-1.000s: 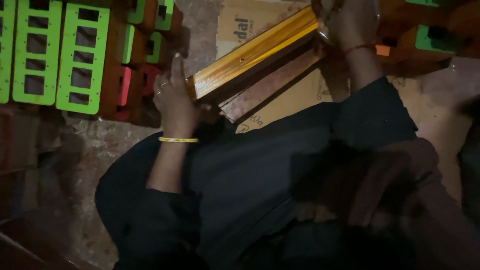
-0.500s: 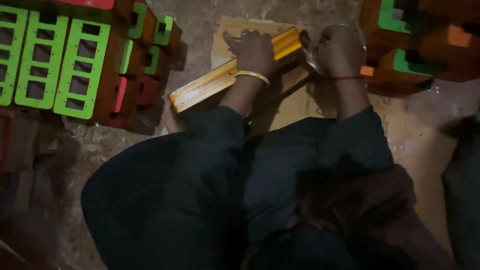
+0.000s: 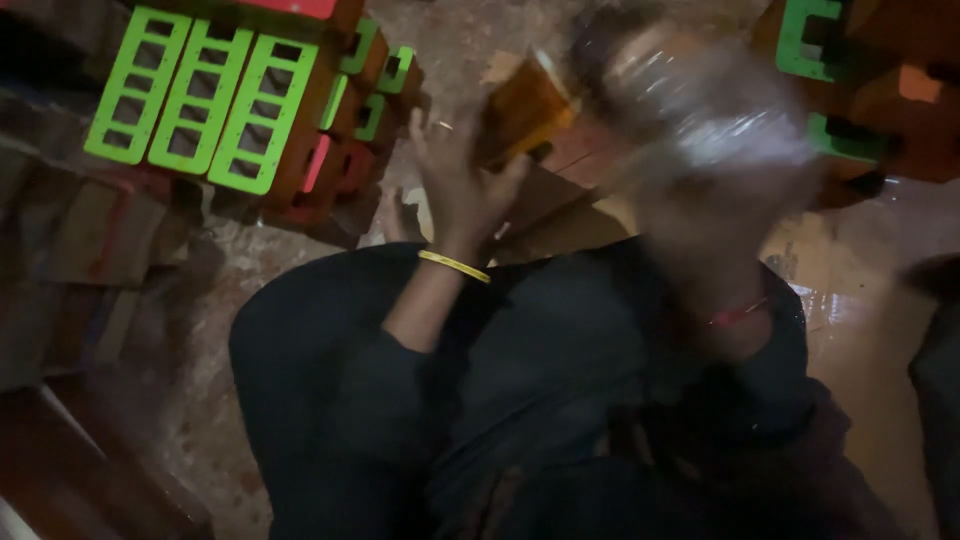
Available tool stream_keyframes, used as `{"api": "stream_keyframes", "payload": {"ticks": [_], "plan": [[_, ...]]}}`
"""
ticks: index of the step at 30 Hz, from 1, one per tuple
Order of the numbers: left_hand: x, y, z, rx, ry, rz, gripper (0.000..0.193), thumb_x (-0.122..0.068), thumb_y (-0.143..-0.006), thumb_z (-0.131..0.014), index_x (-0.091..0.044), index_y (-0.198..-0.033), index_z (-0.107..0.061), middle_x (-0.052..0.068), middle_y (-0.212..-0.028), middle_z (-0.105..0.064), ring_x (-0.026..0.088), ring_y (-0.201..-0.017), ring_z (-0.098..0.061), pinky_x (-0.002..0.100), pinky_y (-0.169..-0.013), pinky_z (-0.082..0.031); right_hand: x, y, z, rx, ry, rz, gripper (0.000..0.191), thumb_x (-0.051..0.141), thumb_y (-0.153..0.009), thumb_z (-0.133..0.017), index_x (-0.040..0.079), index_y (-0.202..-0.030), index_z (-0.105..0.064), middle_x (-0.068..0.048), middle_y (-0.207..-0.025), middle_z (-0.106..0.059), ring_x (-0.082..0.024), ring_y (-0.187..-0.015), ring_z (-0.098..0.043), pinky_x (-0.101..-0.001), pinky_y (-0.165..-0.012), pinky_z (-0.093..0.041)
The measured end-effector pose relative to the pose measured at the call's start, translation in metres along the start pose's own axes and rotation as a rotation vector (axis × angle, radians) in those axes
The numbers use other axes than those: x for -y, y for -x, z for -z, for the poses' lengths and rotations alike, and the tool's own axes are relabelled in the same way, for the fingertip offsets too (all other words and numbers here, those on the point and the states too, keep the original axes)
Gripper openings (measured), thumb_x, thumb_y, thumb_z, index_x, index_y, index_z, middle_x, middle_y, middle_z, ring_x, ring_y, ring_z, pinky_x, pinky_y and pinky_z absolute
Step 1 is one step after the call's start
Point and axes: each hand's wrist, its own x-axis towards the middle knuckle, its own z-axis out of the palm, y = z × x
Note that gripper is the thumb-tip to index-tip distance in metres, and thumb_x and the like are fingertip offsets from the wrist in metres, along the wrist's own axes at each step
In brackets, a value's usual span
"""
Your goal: The person sits on the floor and applies varnish to rectangular wooden pieces using a cloth. They dip the cloth into a container of varnish, wipe each piece, and place it aside. The process is repeated for multiple pieces.
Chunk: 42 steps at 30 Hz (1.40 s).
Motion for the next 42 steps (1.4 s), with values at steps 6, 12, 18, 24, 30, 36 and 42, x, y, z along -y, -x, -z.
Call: {"api": "stream_keyframes", "payload": {"ticks": [6, 12, 18, 24, 30, 36, 42], "plan": [[-0.005, 0.01, 0.013, -0.011, 0.031, -0.014, 0.069, -0.024, -0.078, -0.083, -0.013, -0.141, -0.056, 0.012, -0.126, -0.068, 0.031, -0.124, -0.064, 0.061, -0.129, -0.018, 0.025, -0.011, 0.003, 0.073, 0.181, -0.076, 0.012, 0.013, -0.103, -0.071, 0.006, -0.108, -0.079, -0.012, -0.119, -0.074, -0.024, -0.11, -0.072, -0.0389, -0.095, -0.061], [-0.009, 0.015, 0.015, 0.038, 0.053, -0.014, 0.068, -0.02, -0.079, -0.082, -0.015, -0.142, -0.056, 0.009, -0.131, -0.067, 0.03, -0.127, -0.063, 0.064, -0.128, -0.017, 0.023, -0.004, 0.007, 0.049, 0.02, -0.103, 0.015, 0.016, -0.102, -0.067, 0.004, -0.11, -0.074, -0.014, -0.117, -0.072, -0.026, -0.113, -0.071, -0.041, -0.096, -0.062], [-0.005, 0.018, 0.017, 0.081, 0.078, -0.042, 0.071, -0.019, -0.079, -0.081, -0.011, -0.143, -0.052, 0.012, -0.135, -0.063, 0.032, -0.131, -0.059, 0.066, -0.128, -0.015, 0.041, 0.01, -0.004, 0.103, 0.166, 0.013, 0.018, 0.012, -0.101, -0.075, 0.003, -0.118, -0.076, -0.016, -0.121, -0.07, -0.029, -0.116, -0.069, -0.0432, -0.102, -0.057], [-0.004, 0.017, 0.031, 0.05, 0.098, 0.0, 0.067, -0.014, -0.078, -0.078, -0.013, -0.142, -0.057, 0.012, -0.134, -0.062, 0.033, -0.133, -0.058, 0.059, -0.133, -0.021, -0.018, 0.002, -0.004, 0.246, 0.087, -0.46, 0.011, 0.017, -0.1, -0.077, 0.011, -0.109, -0.079, -0.01, -0.108, -0.075, -0.024, -0.101, -0.07, -0.0386, -0.089, -0.054], [0.001, 0.014, 0.044, 0.046, 0.126, -0.011, 0.064, -0.011, -0.079, -0.077, -0.013, -0.14, -0.058, 0.01, -0.135, -0.066, 0.032, -0.133, -0.062, 0.057, -0.133, -0.022, -0.02, 0.006, -0.011, 0.113, -0.289, -0.474, 0.014, 0.011, -0.097, -0.071, 0.01, -0.111, -0.069, -0.006, -0.112, -0.068, -0.021, -0.103, -0.066, -0.0349, -0.092, -0.055], [0.02, 0.007, 0.048, -0.018, 0.117, 0.04, 0.061, -0.012, -0.081, -0.078, -0.01, -0.138, -0.057, 0.013, -0.134, -0.066, 0.034, -0.132, -0.063, 0.055, -0.131, -0.027, -0.003, -0.021, 0.019, 0.396, -0.212, -0.203, 0.022, 0.0, -0.086, -0.068, 0.0, -0.108, -0.072, -0.015, -0.108, -0.07, -0.027, -0.101, -0.069, -0.0386, -0.089, -0.056], [0.031, -0.002, 0.043, -0.043, 0.166, -0.004, 0.055, -0.013, -0.086, -0.079, -0.01, -0.135, -0.056, 0.013, -0.133, -0.065, 0.034, -0.129, -0.063, 0.053, -0.131, -0.031, -0.066, 0.026, -0.021, 0.496, 0.122, -0.313, 0.003, 0.011, -0.091, -0.076, 0.009, -0.092, -0.078, -0.013, -0.099, -0.074, -0.026, -0.099, -0.069, -0.0403, -0.088, -0.055]]}}
